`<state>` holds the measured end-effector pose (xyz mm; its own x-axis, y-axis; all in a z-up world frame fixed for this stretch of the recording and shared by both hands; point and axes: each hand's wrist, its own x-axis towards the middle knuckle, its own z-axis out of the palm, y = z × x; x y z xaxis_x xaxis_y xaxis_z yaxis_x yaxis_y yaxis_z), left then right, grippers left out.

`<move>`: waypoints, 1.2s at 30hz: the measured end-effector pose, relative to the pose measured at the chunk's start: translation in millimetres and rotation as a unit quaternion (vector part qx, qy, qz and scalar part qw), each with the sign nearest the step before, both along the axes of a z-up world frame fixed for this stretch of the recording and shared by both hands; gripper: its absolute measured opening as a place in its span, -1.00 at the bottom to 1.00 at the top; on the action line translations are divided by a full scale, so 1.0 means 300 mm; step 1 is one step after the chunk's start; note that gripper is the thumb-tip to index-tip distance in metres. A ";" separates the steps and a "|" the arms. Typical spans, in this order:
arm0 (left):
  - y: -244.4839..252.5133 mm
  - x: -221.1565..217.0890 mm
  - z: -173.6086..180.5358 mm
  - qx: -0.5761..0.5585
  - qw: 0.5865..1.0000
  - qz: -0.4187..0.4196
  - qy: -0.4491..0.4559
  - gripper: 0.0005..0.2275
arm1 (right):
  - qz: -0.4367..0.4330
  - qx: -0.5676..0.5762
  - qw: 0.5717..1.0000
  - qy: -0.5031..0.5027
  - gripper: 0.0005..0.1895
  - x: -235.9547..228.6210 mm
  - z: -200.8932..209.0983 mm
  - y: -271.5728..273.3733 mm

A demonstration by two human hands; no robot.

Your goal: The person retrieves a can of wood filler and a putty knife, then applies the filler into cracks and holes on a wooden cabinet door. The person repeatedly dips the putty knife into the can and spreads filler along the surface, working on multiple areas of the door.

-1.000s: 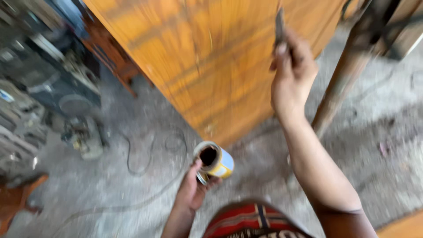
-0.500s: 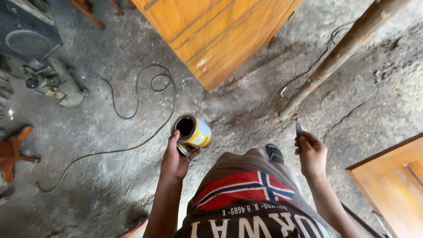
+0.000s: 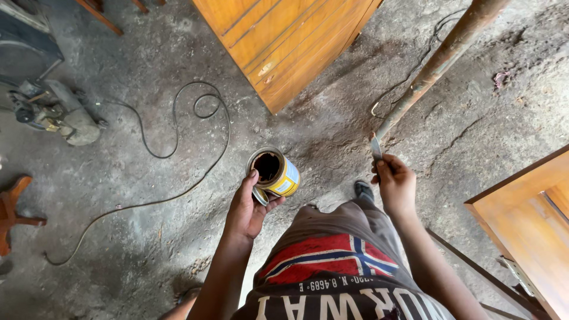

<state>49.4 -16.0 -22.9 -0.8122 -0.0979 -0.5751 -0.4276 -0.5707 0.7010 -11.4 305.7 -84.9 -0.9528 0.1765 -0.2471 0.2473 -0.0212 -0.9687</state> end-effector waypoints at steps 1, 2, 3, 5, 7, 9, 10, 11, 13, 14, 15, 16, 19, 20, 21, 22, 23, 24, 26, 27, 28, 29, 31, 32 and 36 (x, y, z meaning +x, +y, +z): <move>0.004 0.000 0.001 0.000 1.000 0.005 -0.003 -0.42 | 0.012 0.019 1.000 0.016 -0.79 -0.016 0.005 0.004; 0.010 -0.001 0.003 -0.001 1.000 0.011 -0.006 -0.42 | 0.025 0.038 0.998 0.031 -0.79 -0.040 0.009 0.008; 0.021 -0.007 0.004 0.000 1.000 0.014 -0.002 -0.43 | 0.038 0.058 0.996 0.050 -0.79 -0.078 0.013 0.015; 0.050 -0.023 0.012 0.002 1.000 0.025 0.009 -0.45 | 0.059 0.077 0.993 0.070 -0.81 -0.159 0.026 0.022; 0.090 -0.055 0.026 0.002 0.999 0.049 0.003 -0.47 | 0.077 0.091 0.988 0.097 -0.83 -0.264 0.047 0.013; 0.134 -0.082 0.044 0.003 0.997 0.074 0.007 -0.49 | 0.086 0.097 0.983 0.128 -0.85 -0.371 0.062 -0.012; 0.158 -0.090 0.052 0.006 0.996 0.085 0.015 -0.50 | 0.089 0.119 0.976 0.157 -0.85 -0.426 0.064 -0.026; 0.182 -0.095 0.063 0.011 0.995 0.096 0.017 -0.51 | 0.092 0.143 0.969 0.180 -0.84 -0.476 0.066 -0.039; 0.228 -0.108 0.079 0.001 0.994 0.108 0.024 -0.53 | 0.107 0.191 0.949 0.229 -0.82 -0.568 0.053 -0.056; 0.252 -0.110 0.084 -0.005 0.993 0.112 0.027 -0.53 | 0.118 0.214 0.936 0.255 -0.81 -0.608 0.040 -0.062; 0.261 -0.125 0.095 -0.007 0.992 0.123 0.023 -0.54 | 0.127 0.237 0.921 0.282 -0.80 -0.661 0.036 -0.075; 0.269 -0.138 0.107 -0.009 0.991 0.133 0.018 -0.55 | 0.136 0.249 0.907 0.312 -0.78 -0.713 0.033 -0.092; 0.318 -0.129 0.133 -0.013 0.986 0.165 0.006 -0.56 | 0.174 0.273 0.879 0.351 -0.73 -0.797 0.008 -0.115; 0.327 -0.131 0.140 -0.014 0.984 0.175 0.003 -0.56 | 0.191 0.276 0.880 0.335 -0.71 -0.823 0.001 -0.130; 0.328 -0.142 0.149 -0.014 0.985 0.174 0.013 -0.55 | 0.203 0.277 0.882 0.323 -0.69 -0.854 0.001 -0.145; 0.328 -0.150 0.158 -0.014 0.985 0.173 0.022 -0.55 | 0.205 0.284 0.875 0.334 -0.68 -0.887 0.002 -0.165; 0.334 -0.147 0.167 -0.011 0.985 0.171 0.024 -0.54 | 0.210 0.293 0.870 0.337 -0.68 -0.895 -0.002 -0.168; 0.340 -0.141 0.177 -0.017 0.984 0.176 0.018 -0.54 | 0.214 0.302 0.865 0.340 -0.68 -0.893 -0.008 -0.165; 0.338 -0.160 0.185 -0.033 0.982 0.187 0.020 -0.54 | 0.191 0.310 0.843 0.397 -0.65 -0.938 -0.002 -0.185; 0.335 -0.156 0.191 -0.032 0.982 0.186 0.025 -0.54 | 0.180 0.314 0.832 0.420 -0.63 -0.934 -0.003 -0.190; 0.332 -0.155 0.193 -0.032 0.982 0.186 0.030 -0.53 | 0.179 0.318 0.829 0.424 -0.63 -0.940 -0.002 -0.197; 0.330 -0.151 0.193 -0.031 0.982 0.184 0.033 -0.52 | 0.178 0.324 0.826 0.425 -0.64 -0.940 -0.006 -0.201; 0.327 -0.148 0.192 -0.036 0.981 0.189 0.031 -0.51 | 0.169 0.331 0.825 0.426 -0.63 -0.955 -0.007 -0.215; 0.324 -0.149 0.191 -0.038 0.980 0.191 0.032 -0.50 | 0.163 0.334 0.826 0.425 -0.63 -0.965 -0.005 -0.223; 0.316 -0.158 0.176 -0.044 0.981 0.189 0.022 -0.50 | 0.160 0.371 0.823 0.399 -0.62 -0.999 -0.002 -0.242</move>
